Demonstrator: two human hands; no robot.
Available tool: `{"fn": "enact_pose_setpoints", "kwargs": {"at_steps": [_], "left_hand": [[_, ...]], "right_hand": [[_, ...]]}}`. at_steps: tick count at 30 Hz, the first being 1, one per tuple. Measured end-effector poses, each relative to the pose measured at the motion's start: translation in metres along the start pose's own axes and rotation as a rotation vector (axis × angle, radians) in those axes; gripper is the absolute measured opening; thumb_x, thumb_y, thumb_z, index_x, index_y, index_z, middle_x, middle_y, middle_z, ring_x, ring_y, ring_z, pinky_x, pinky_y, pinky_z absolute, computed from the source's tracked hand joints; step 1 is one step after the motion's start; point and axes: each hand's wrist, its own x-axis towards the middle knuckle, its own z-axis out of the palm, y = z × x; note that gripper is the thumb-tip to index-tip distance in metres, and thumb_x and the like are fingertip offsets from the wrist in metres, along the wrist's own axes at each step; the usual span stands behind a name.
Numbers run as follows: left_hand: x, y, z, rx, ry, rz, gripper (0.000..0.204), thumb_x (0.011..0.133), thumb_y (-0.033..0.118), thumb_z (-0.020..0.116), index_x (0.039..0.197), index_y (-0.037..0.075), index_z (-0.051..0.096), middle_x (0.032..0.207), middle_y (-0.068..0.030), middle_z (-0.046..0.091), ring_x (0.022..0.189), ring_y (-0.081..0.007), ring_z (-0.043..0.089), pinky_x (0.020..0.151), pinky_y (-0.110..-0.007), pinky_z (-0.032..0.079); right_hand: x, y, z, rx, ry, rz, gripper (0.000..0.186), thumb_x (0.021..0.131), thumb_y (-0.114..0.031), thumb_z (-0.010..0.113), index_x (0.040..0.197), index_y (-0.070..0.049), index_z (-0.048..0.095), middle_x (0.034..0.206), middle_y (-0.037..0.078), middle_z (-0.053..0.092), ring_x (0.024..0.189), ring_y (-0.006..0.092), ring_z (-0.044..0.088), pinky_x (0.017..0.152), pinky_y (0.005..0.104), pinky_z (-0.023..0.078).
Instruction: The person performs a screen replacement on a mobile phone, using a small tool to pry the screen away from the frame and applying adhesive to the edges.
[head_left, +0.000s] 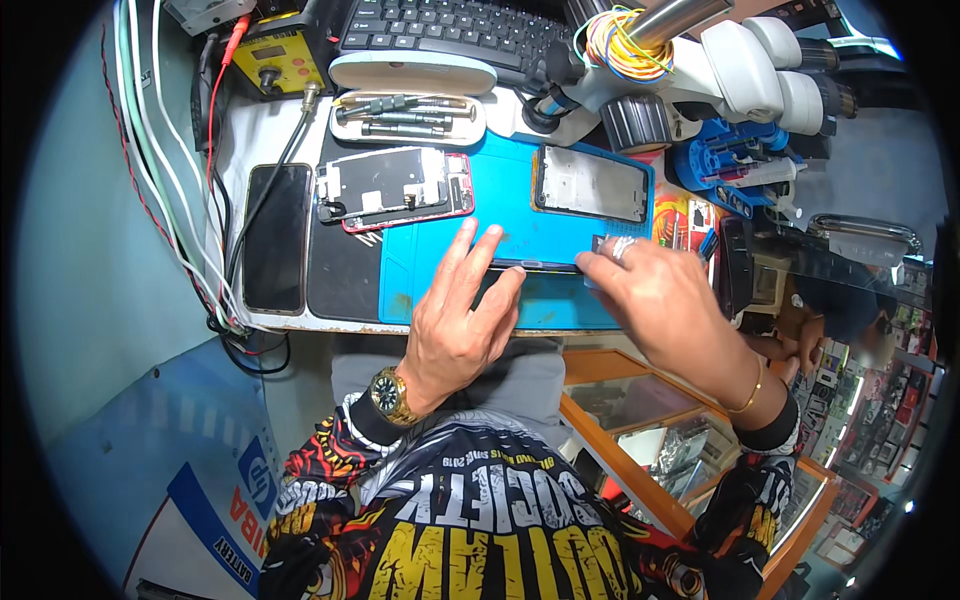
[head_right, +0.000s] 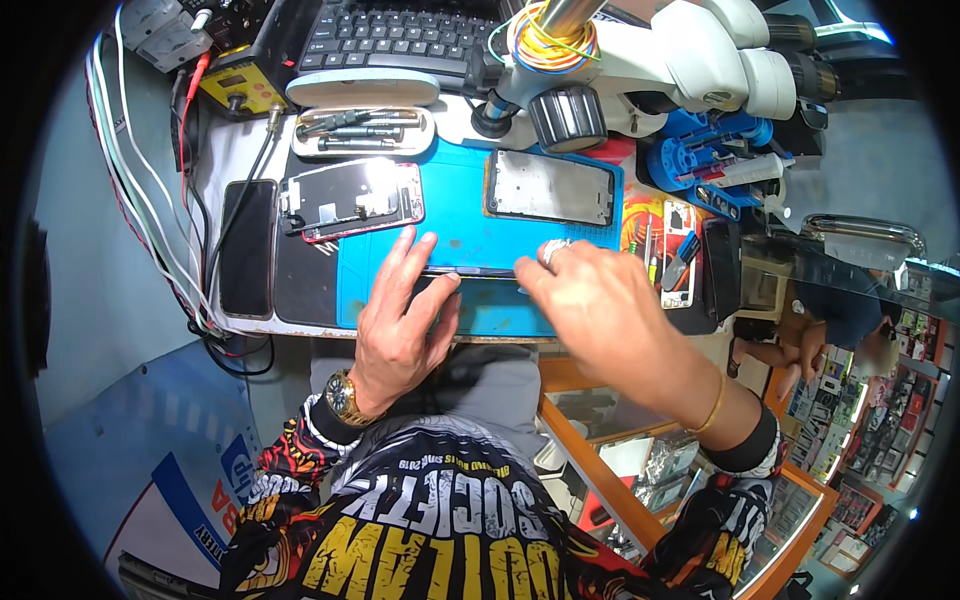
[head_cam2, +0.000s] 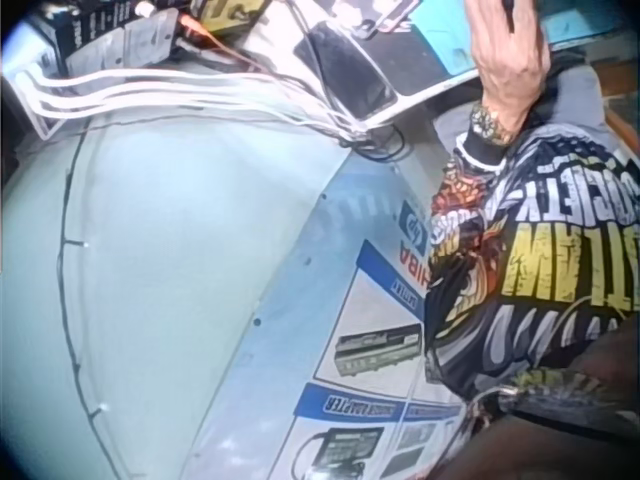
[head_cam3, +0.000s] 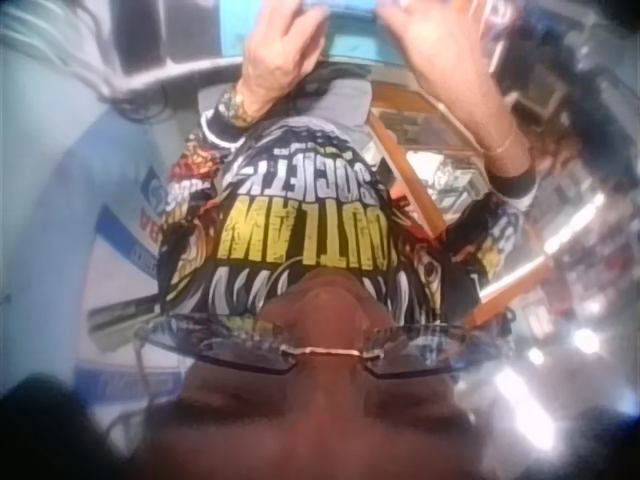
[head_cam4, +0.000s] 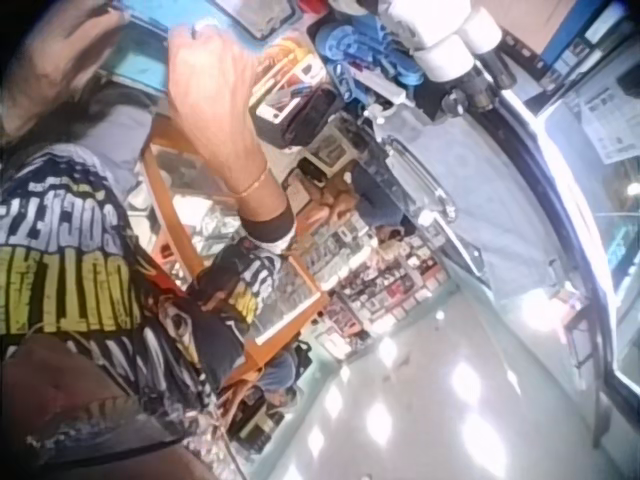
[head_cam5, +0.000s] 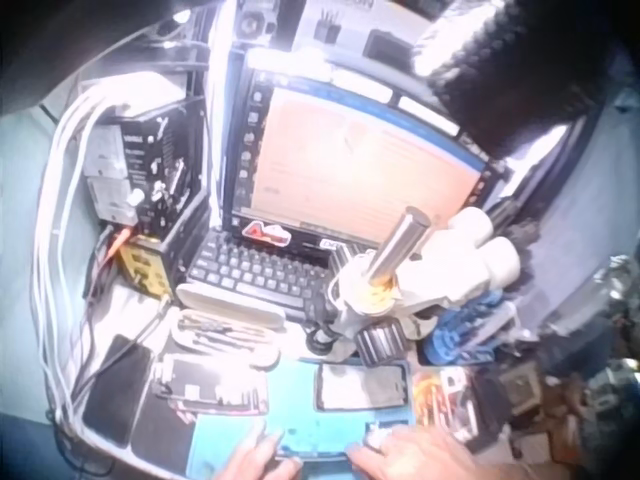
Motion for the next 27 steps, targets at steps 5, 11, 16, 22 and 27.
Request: {"fn": "enact_pose_setpoints", "kwargs": {"at_steps": [5,11,16,22,27], "left_hand": [[-0.004,-0.006,-0.002,-0.021,-0.019,0.05,0.042,0.079,-0.002,0.079,0.12,0.003,0.068,0.142,-0.026,0.058,0.134,-0.0503,0.056,0.104,-0.051,0.053],[-0.002,-0.026,-0.028,-0.318,0.013,-0.07,0.04,0.086,-0.008,0.07,0.124,0.0,0.069,0.129,-0.025,0.069,0.118,-0.0394,0.07,0.098,-0.042,0.058],[0.009,-0.053,-0.045,-0.408,-0.163,-0.089,0.027,0.091,-0.011,0.067,0.115,-0.001,0.075,0.112,-0.0166,0.078,0.104,-0.0282,0.077,0.09,-0.034,0.061],[0.012,-0.062,-0.045,-0.394,-0.181,-0.041,0.023,0.087,-0.005,0.076,0.109,0.0,0.077,0.104,-0.0133,0.079,0.093,-0.0263,0.078,0.082,-0.033,0.063],[0.014,-0.063,-0.046,-0.354,-0.188,0.033,0.022,0.086,-0.005,0.077,0.107,0.0,0.078,0.103,-0.0139,0.079,0.092,-0.0276,0.078,0.08,-0.034,0.063]], "right_hand": [[-0.001,-0.012,0.011,-0.133,0.095,0.01,0.01,0.078,-0.006,0.066,0.087,-0.004,0.062,0.077,0.011,0.06,0.076,0.0286,0.066,0.065,0.0421,0.053],[-0.004,-0.008,0.014,-0.141,0.099,0.003,0.006,0.078,-0.008,0.066,0.081,-0.006,0.061,0.073,0.009,0.058,0.076,0.0268,0.064,0.066,0.0411,0.051],[-0.007,-0.008,0.016,-0.111,0.159,-0.027,0.007,0.078,-0.007,0.064,0.085,-0.005,0.063,0.074,0.008,0.059,0.075,0.0261,0.062,0.065,0.0398,0.049],[-0.01,-0.009,0.016,-0.112,0.12,-0.028,0.014,0.077,-0.007,0.064,0.09,-0.004,0.065,0.075,0.008,0.059,0.075,0.0259,0.063,0.064,0.0398,0.049],[-0.012,-0.009,0.018,-0.109,0.132,-0.048,0.015,0.076,-0.007,0.065,0.09,-0.003,0.064,0.075,0.008,0.06,0.075,0.0256,0.063,0.063,0.0398,0.049]]}}
